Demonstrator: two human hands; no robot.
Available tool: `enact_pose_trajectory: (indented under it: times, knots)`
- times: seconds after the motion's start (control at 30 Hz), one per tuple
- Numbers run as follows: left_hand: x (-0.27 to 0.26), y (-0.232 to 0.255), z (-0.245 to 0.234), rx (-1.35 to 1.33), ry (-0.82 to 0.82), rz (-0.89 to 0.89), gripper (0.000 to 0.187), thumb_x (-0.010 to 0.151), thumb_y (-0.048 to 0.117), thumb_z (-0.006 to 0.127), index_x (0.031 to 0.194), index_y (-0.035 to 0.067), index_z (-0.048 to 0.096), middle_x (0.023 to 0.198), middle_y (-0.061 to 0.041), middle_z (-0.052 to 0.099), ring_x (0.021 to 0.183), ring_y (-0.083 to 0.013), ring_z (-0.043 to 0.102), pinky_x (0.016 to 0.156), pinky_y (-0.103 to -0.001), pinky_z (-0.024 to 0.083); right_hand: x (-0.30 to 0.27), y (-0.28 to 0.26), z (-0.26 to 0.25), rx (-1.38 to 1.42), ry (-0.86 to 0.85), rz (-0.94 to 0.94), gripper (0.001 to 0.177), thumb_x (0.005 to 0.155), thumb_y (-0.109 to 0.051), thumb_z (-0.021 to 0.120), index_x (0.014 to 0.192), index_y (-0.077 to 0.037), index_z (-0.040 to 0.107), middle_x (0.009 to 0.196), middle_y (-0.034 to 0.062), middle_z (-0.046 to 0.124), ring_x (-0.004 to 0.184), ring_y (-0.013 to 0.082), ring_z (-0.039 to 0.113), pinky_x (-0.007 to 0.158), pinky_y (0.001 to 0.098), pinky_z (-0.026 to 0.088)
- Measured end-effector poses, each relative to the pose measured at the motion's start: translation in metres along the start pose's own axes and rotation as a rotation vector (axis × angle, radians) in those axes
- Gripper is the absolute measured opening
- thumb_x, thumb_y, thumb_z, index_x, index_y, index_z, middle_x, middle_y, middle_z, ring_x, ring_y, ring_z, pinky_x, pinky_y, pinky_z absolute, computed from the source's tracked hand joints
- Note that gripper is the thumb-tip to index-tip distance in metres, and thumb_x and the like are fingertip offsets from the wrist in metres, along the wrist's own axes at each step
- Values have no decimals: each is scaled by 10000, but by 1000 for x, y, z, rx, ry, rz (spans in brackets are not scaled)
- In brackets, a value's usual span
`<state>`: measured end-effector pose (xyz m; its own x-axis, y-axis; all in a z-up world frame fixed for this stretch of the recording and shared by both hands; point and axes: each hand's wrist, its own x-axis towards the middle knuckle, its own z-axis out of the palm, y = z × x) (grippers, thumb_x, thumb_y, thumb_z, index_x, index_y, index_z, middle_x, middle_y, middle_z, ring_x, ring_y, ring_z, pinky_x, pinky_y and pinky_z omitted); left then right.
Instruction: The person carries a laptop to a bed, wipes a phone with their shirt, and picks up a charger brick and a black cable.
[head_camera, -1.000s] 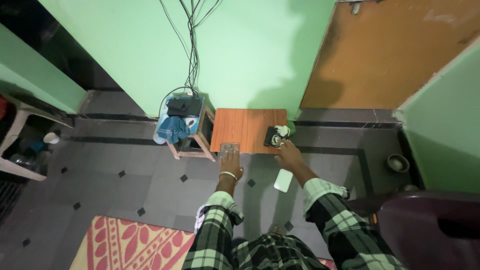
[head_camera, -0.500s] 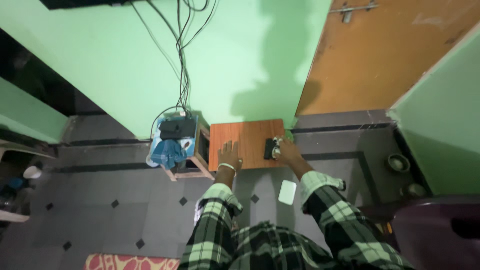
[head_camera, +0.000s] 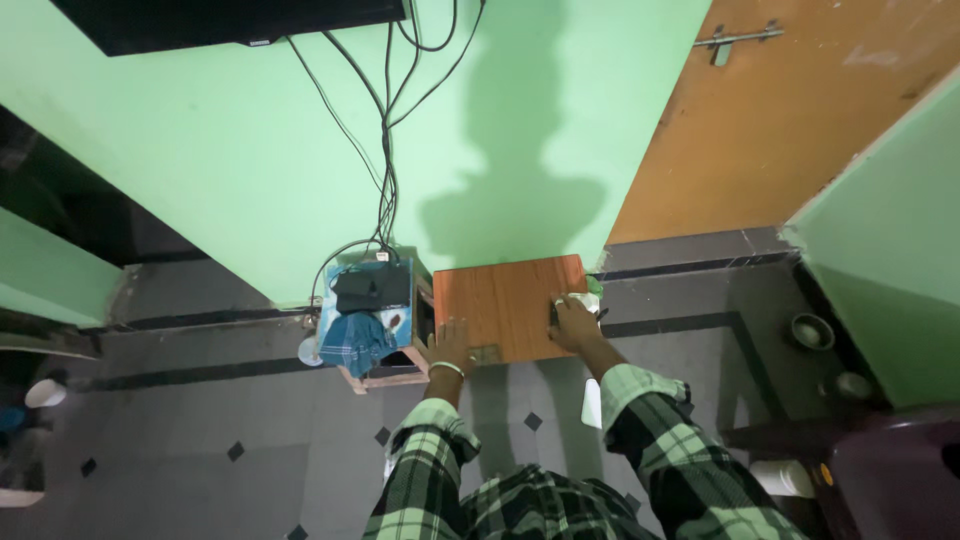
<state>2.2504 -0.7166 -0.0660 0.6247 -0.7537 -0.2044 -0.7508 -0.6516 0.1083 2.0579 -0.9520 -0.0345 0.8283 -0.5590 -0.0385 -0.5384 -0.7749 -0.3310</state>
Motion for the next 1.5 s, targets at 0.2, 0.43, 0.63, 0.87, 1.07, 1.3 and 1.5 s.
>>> enact_pose_trajectory:
  times: [0.2,0.43,0.63,0.87,1.07,1.3,1.5]
  knots:
    - [-3,-12,23,-31,-51,71,933,857,368,770,1595,168,234,1661,-110,232,1535,-336,214,1201,-585,228,-12,-15,37,60,-16,50,839,765,-278,785,1501,-117,415,1509,166,454,1397,356,434,1151,448,394]
    - [13,-6,43,-112,-123,8,955,830,339,784,1592,181,229,1679,-90,215,1531,-316,226,1162,-590,257,7,6,43,-13,-95,41,669,839,-135,684,1475,-67,489,1549,175,467,1440,356,442,1145,444,421]
    - [3,-11,79,-60,-148,-29,904,843,329,759,1592,169,277,1654,-130,281,1538,-328,270,1179,-572,289,12,30,77,32,-53,-46,581,778,-227,757,1291,-35,564,1537,217,424,1432,387,416,1176,454,393]
    - [-12,17,127,-79,-320,-45,896,866,324,737,1593,158,239,1667,-108,227,1538,-327,215,1212,-574,219,-8,56,122,34,-269,58,712,768,-221,755,1382,23,490,1515,220,399,1404,383,375,1118,474,389]
    - [0,32,155,-82,-310,-31,863,879,298,712,1596,155,253,1668,-105,241,1536,-317,221,1206,-572,221,-9,80,149,24,-243,18,555,778,-226,755,1238,30,582,1533,227,402,1417,375,391,1133,458,401]
    - [34,50,179,-87,-249,-14,850,879,302,706,1585,134,263,1647,-120,276,1527,-317,246,1194,-578,237,-2,88,168,39,-250,25,602,767,-230,774,1263,47,575,1522,232,407,1402,384,405,1117,458,407]
    - [47,41,234,-171,-230,-49,889,842,311,738,1575,140,264,1635,-128,279,1515,-324,245,1182,-588,238,19,93,215,88,-290,38,719,808,-242,761,1407,18,461,1543,234,369,1430,412,348,1143,493,342]
